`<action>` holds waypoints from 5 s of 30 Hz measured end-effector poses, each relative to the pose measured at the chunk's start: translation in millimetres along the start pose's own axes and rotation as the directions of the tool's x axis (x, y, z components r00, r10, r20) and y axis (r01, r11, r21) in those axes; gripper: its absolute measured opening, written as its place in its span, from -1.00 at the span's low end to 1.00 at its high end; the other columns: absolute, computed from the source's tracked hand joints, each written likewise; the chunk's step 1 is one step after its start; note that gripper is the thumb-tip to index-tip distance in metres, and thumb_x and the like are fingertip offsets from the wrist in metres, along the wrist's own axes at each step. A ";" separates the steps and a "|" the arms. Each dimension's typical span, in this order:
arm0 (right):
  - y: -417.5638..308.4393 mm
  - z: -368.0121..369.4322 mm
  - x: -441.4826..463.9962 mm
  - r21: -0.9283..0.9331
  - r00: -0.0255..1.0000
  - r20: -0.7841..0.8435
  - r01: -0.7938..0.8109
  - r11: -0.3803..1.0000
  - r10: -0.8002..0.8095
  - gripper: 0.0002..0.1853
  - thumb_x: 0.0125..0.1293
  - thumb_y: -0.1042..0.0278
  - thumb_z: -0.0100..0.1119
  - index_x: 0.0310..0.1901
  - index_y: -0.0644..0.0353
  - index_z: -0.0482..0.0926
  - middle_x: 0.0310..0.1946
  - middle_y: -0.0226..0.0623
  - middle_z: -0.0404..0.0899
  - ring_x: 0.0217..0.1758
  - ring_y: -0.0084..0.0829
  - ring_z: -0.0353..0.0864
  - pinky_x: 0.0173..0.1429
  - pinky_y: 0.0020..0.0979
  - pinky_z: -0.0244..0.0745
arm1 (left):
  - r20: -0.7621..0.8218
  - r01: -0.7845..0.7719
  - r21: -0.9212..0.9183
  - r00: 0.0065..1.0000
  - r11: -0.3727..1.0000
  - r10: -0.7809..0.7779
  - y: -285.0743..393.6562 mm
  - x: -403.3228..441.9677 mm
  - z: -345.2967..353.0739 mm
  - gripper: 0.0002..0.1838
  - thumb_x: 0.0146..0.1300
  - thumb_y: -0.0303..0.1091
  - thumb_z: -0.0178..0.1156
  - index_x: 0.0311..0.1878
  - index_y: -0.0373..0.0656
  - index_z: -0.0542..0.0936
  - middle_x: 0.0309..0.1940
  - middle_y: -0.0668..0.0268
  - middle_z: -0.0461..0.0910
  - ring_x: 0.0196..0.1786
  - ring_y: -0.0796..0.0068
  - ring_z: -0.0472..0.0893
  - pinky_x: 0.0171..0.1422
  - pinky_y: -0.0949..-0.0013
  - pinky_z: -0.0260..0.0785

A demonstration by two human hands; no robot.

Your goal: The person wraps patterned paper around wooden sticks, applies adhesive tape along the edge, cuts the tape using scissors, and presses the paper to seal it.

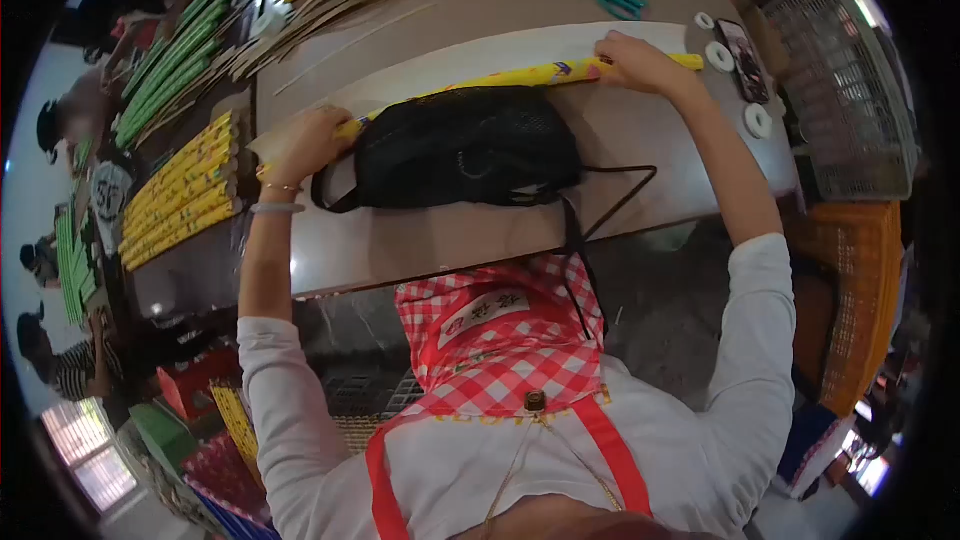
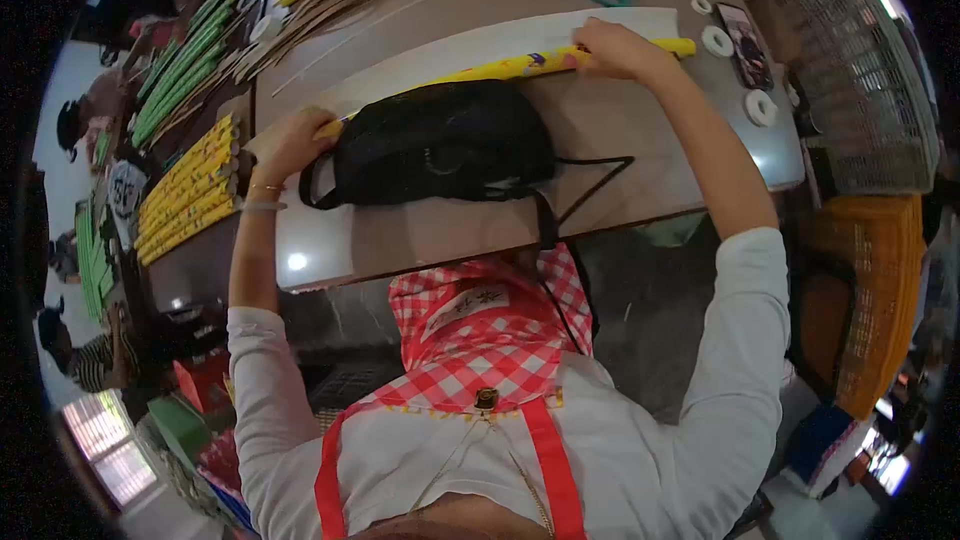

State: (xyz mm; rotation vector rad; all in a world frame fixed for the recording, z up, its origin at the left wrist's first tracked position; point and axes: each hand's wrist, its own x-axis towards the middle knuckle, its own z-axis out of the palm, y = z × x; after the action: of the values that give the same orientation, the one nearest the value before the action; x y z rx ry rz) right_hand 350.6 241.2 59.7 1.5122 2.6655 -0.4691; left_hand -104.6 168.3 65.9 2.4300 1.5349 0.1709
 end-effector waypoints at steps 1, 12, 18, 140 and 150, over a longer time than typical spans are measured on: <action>-0.4 2.5 -2.9 0.031 0.999 -0.029 0.019 0.999 -0.018 -0.71 0.04 0.36 0.25 -0.21 0.27 0.44 -0.18 -0.14 0.39 -0.11 -0.13 0.43 -0.01 -0.25 0.34 | -0.061 -0.018 0.038 0.998 0.999 0.020 1.8 -3.6 2.8 -0.73 -0.04 -0.36 0.26 -0.21 -0.20 0.59 -0.29 0.08 0.54 -0.17 0.05 0.49 0.01 0.17 0.33; 1.7 20.7 -17.4 0.311 0.952 -0.304 0.090 0.946 0.010 -0.66 0.13 0.42 0.17 -0.05 0.25 0.39 -0.17 -0.11 0.39 -0.07 -0.07 0.39 0.02 -0.26 0.31 | -0.362 0.212 -0.109 0.902 0.971 -0.237 14.6 -19.1 28.5 -0.75 0.06 -0.42 0.20 -0.15 -0.20 0.53 -0.28 0.10 0.55 -0.17 0.03 0.51 -0.07 0.16 0.35; 13.4 35.6 -15.0 -0.031 0.934 -0.356 0.021 0.999 -0.031 -0.69 0.23 0.28 0.04 -0.04 0.23 0.42 -0.08 -0.11 0.44 -0.06 -0.07 0.43 0.04 -0.17 0.31 | -0.321 0.180 -0.125 0.923 0.976 -0.211 10.4 -19.9 35.2 -0.78 0.14 -0.33 0.14 -0.17 -0.21 0.54 -0.26 0.01 0.56 -0.17 -0.05 0.51 -0.09 0.11 0.36; -149.3 -13.6 -109.4 0.068 0.668 -0.703 0.406 0.911 -0.245 -0.90 0.18 0.39 0.11 -0.30 0.12 0.42 0.04 -0.35 0.45 0.00 -0.32 0.49 -0.01 -0.31 0.38 | -0.534 -0.422 -0.482 0.836 0.768 0.125 206.2 2.2 -1.8 -0.67 0.16 -0.49 0.18 0.03 -0.26 0.51 -0.09 0.15 0.57 -0.01 0.21 0.54 0.09 0.30 0.33; -128.8 13.9 -172.1 0.152 0.650 -0.757 0.069 0.986 0.072 -0.89 0.17 0.30 0.12 -0.31 0.08 0.45 -0.05 -0.44 0.45 -0.07 -0.40 0.47 0.02 -0.29 0.29 | -0.395 -0.484 -0.566 0.870 0.668 0.295 254.9 30.0 22.3 -0.87 0.12 -0.55 0.20 -0.23 -0.29 0.54 -0.24 0.22 0.58 -0.07 0.25 0.56 0.02 0.30 0.36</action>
State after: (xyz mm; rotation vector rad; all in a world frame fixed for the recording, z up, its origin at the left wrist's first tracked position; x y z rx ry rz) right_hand 330.4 32.4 108.9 2.1522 3.2826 -0.0204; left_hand 135.3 88.1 115.0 2.1422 0.7721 0.9929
